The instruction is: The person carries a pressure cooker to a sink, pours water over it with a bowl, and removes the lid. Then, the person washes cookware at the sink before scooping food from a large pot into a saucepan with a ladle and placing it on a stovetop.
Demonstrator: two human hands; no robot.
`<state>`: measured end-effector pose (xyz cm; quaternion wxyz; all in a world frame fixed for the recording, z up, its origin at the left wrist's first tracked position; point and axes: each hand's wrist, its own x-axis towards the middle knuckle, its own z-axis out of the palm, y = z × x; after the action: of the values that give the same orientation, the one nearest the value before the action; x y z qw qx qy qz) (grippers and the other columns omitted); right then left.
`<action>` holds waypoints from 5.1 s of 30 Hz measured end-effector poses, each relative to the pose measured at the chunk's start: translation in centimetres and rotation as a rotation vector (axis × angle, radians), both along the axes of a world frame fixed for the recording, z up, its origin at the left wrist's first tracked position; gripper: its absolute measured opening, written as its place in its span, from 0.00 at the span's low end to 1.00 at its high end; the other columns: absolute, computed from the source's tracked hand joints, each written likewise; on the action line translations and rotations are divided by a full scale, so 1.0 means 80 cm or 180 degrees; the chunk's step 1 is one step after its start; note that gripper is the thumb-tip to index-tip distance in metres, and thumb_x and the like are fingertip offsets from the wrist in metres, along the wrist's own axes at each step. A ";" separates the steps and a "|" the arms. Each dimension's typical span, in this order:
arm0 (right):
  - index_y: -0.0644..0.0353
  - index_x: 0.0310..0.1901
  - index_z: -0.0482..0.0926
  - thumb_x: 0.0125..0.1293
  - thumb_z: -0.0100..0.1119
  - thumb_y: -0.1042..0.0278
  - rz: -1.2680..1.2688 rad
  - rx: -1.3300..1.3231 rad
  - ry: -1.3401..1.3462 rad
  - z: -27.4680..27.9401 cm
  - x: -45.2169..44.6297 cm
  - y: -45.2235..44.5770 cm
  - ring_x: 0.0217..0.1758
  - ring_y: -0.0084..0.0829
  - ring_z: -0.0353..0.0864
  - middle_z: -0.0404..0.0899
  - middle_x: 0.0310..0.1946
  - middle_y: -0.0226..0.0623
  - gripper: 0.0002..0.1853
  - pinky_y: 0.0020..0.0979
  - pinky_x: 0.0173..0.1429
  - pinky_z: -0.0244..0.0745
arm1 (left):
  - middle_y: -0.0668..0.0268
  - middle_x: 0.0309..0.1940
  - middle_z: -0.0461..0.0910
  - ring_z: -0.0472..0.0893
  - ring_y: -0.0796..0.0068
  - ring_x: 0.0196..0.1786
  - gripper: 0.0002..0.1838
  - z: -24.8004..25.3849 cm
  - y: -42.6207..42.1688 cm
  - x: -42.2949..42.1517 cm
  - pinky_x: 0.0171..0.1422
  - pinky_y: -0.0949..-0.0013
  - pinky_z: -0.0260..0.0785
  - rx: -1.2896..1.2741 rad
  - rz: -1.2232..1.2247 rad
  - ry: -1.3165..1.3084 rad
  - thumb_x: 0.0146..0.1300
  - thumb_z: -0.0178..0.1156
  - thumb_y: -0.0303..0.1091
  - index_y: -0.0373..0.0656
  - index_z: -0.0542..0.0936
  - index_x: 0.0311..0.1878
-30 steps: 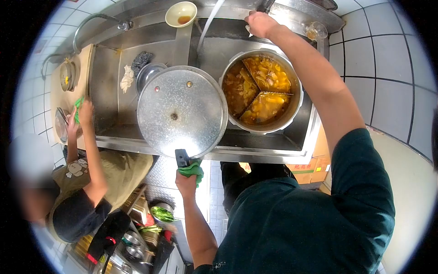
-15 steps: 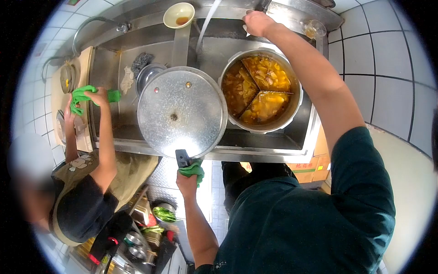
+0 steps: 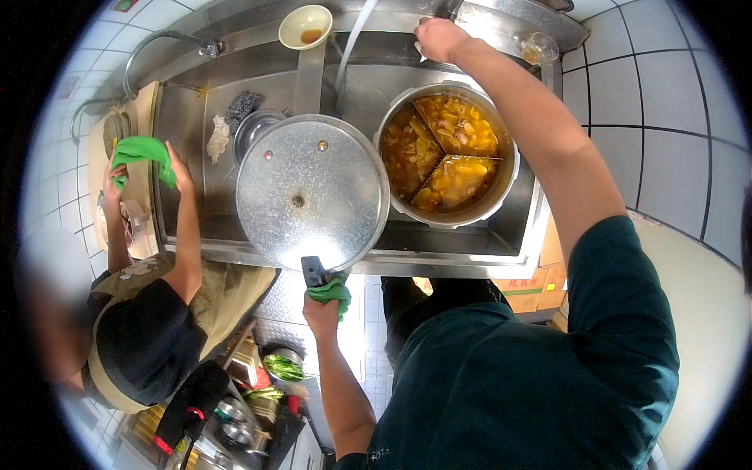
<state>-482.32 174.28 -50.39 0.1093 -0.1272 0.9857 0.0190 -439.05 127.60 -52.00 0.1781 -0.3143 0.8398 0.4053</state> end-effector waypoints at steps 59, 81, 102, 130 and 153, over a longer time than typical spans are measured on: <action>0.66 0.48 0.86 0.64 0.55 0.69 0.0137 0.0193 -0.0160 0.006 -0.003 -0.004 0.59 0.50 0.84 0.84 0.55 0.52 0.16 0.44 0.64 0.80 | 0.63 0.24 0.83 0.81 0.76 0.23 0.13 0.045 0.030 -0.026 0.26 0.70 0.74 0.0192 0.0114 -0.0054 0.56 0.72 0.30 0.34 0.79 0.39; 0.65 0.51 0.86 0.65 0.54 0.73 0.0037 0.0343 -0.0162 0.003 -0.002 -0.007 0.62 0.49 0.82 0.81 0.59 0.51 0.16 0.43 0.65 0.80 | 0.57 0.34 0.85 0.85 0.67 0.34 0.22 0.045 0.027 -0.025 0.38 0.64 0.79 -0.0014 0.0053 -0.0325 0.50 0.63 0.27 0.38 0.81 0.51; 0.65 0.50 0.86 0.66 0.55 0.72 0.0063 0.0318 -0.0050 -0.007 -0.003 -0.003 0.60 0.49 0.84 0.82 0.58 0.51 0.16 0.44 0.62 0.82 | 0.57 0.28 0.85 0.84 0.71 0.26 0.18 -0.014 -0.006 0.007 0.32 0.67 0.77 -0.0072 -0.0204 0.0389 0.54 0.75 0.34 0.33 0.80 0.41; 0.63 0.47 0.87 0.64 0.56 0.70 0.0298 0.0406 0.0063 -0.011 -0.004 0.001 0.57 0.48 0.85 0.84 0.54 0.50 0.14 0.43 0.61 0.82 | 0.57 0.31 0.85 0.84 0.69 0.31 0.18 0.017 0.015 -0.012 0.37 0.65 0.78 0.0069 0.0032 0.0107 0.51 0.73 0.29 0.33 0.80 0.43; 0.62 0.48 0.88 0.62 0.56 0.72 0.0142 0.0314 0.0123 -0.019 -0.005 0.002 0.57 0.48 0.85 0.86 0.53 0.48 0.15 0.43 0.61 0.82 | 0.58 0.30 0.85 0.84 0.71 0.29 0.15 0.022 0.017 -0.013 0.33 0.66 0.77 0.0049 0.0058 0.0029 0.53 0.72 0.26 0.34 0.80 0.43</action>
<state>-482.68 174.44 -51.88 0.0959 -0.1432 0.9824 0.0725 -440.12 128.93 -50.21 0.1731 -0.3187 0.8345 0.4147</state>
